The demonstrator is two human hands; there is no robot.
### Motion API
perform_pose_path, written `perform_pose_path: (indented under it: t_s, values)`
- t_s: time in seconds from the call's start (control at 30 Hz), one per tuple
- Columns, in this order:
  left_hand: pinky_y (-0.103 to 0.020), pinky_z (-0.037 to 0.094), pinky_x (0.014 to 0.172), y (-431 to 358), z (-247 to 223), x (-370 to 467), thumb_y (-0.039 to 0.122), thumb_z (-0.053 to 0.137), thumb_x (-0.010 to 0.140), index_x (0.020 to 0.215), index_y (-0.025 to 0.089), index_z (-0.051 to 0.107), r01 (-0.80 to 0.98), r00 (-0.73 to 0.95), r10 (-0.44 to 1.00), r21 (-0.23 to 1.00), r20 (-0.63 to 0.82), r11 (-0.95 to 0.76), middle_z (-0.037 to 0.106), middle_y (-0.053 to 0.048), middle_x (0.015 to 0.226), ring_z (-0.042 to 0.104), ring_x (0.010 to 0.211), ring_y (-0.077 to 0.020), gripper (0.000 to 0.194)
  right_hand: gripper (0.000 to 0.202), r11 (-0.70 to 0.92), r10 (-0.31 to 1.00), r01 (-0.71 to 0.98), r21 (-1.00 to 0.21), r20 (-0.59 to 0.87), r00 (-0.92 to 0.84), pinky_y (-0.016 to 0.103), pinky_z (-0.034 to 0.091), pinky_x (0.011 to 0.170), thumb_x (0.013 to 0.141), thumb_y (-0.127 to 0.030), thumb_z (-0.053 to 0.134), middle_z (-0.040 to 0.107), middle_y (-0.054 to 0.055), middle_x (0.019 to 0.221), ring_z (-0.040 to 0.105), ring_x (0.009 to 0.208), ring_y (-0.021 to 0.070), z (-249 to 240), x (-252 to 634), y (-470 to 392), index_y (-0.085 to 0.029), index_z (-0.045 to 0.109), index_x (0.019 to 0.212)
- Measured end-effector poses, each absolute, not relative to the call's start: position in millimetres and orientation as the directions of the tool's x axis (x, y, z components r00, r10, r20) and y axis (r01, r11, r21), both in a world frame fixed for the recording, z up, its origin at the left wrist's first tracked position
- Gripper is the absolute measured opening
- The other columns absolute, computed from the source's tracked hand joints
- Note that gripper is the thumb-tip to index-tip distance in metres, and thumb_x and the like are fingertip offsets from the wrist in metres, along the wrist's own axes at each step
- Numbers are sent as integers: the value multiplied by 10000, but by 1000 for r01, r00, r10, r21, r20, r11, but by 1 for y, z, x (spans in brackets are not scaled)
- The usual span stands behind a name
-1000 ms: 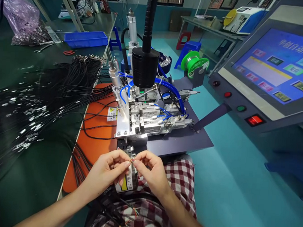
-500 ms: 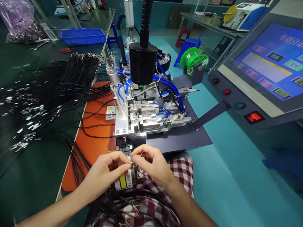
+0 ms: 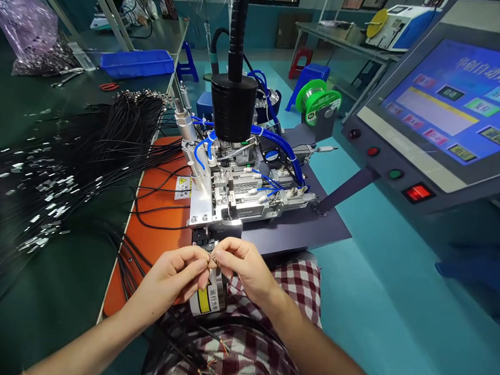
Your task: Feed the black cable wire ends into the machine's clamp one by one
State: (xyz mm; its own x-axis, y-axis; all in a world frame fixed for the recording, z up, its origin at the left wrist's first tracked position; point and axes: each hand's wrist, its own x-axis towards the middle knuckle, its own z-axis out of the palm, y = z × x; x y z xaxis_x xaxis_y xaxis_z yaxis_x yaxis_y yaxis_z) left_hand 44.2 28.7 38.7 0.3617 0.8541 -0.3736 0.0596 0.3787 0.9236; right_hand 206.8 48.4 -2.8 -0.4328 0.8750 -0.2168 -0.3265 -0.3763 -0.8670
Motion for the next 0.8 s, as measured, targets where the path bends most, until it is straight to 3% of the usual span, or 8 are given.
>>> perform_pose_path:
  t_s: [0.13,0.27,0.37,0.5,0.6,0.8]
  values:
    - [-157,214,356,31,37,43,362,515,861,793,148,569,-47,367,832,885,-416,463,550,33,562,304,369,-28,231,201,-210,934,-205,-956,-134,-330,220,359,474,823,-356,575,557,-7,659,425,504,86,2,201,43,-169,623,879]
    - [-163,180,353,31,36,40,395,524,855,716,145,536,-71,385,798,847,-464,527,499,43,528,257,361,-19,286,145,154,941,83,-985,120,-316,269,434,609,780,-274,643,588,18,778,515,641,129,13,206,47,-188,630,897]
    - [-171,158,354,32,36,39,389,528,855,695,149,519,-75,424,776,836,-467,544,465,54,499,241,358,-20,288,75,403,872,237,-884,292,-394,281,418,620,820,-255,605,603,27,762,525,646,138,19,213,53,-190,636,804]
    - [-175,141,351,33,38,38,357,526,862,727,154,530,-80,447,759,824,-473,561,455,63,486,230,356,-23,244,158,672,730,444,-593,428,-533,300,333,621,879,-255,526,632,22,707,529,632,139,21,220,57,-204,653,801]
    - [-172,150,354,34,40,37,354,531,860,735,152,531,-82,453,754,820,-476,567,468,61,495,233,358,-21,237,220,728,683,499,-471,435,-586,297,292,598,904,-253,468,606,5,636,501,581,127,21,221,59,-205,642,778]
    - [-172,150,357,35,41,35,346,530,865,730,156,517,-83,478,742,817,-470,571,488,55,511,238,361,-20,234,302,774,625,476,-418,379,-682,291,255,569,923,-248,405,551,-10,581,423,524,117,30,222,67,-195,575,679]
